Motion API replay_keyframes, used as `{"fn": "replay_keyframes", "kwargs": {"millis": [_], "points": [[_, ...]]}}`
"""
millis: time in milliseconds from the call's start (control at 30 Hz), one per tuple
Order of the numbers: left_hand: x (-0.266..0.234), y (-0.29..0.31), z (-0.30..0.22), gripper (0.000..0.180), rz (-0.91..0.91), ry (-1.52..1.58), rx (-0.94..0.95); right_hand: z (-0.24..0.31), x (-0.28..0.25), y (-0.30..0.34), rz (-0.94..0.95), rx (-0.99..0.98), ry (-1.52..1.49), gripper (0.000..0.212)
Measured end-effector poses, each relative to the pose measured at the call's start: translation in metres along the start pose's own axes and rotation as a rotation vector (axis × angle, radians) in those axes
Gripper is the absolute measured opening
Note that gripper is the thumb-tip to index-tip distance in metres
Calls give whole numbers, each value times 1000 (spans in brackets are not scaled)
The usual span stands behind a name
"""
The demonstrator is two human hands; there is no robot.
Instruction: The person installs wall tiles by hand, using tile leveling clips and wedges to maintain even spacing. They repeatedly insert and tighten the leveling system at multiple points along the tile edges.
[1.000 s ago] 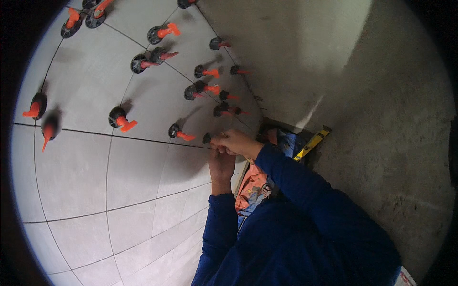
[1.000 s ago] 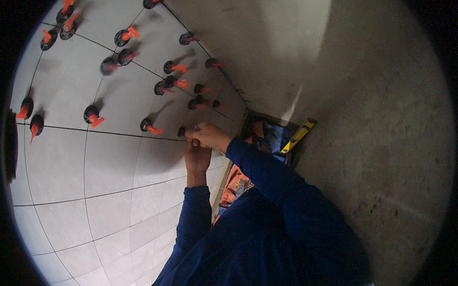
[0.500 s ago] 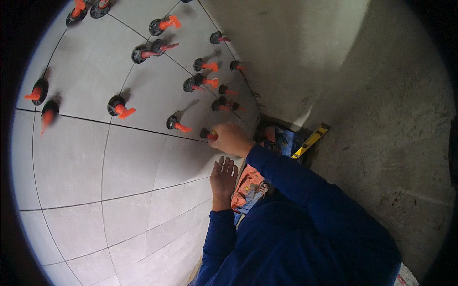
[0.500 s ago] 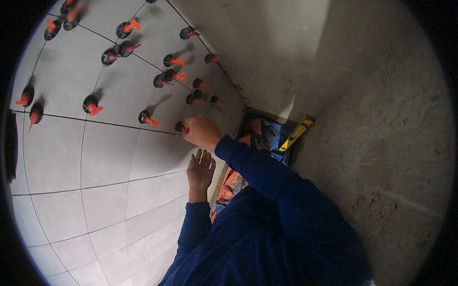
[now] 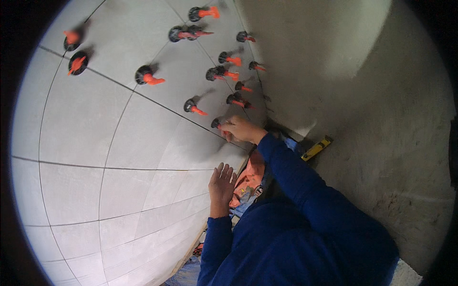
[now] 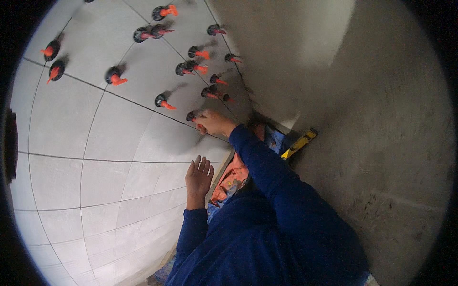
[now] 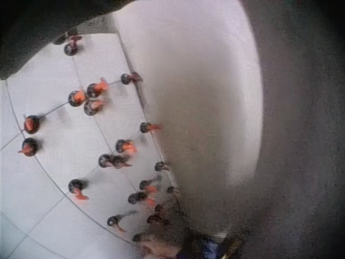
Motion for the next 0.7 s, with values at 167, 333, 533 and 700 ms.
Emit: {"fn": "replay_keyframes", "kwargs": {"millis": [167,333,533,700], "points": [[-26,7,-7,36,-42,128,59,6,-3,11,69,41,-170,28],[-36,2,4,38,-36,205,39,15,7,18,-142,-196,222,29],[-34,1,9,39,-32,199,33,23,16,21,-360,-390,770,28],[-33,6,6,38,-34,174,35,21,16,13,-317,-400,745,20]]}}
Point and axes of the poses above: each hand's wrist, its own y-axis away from the middle knuckle, its own x-axis out of the palm, z = x × y, the point moved 2 cm from there along -y, towards the middle knuckle, and after that the axes turned 9 degrees about -y, right-handed, at the moved point
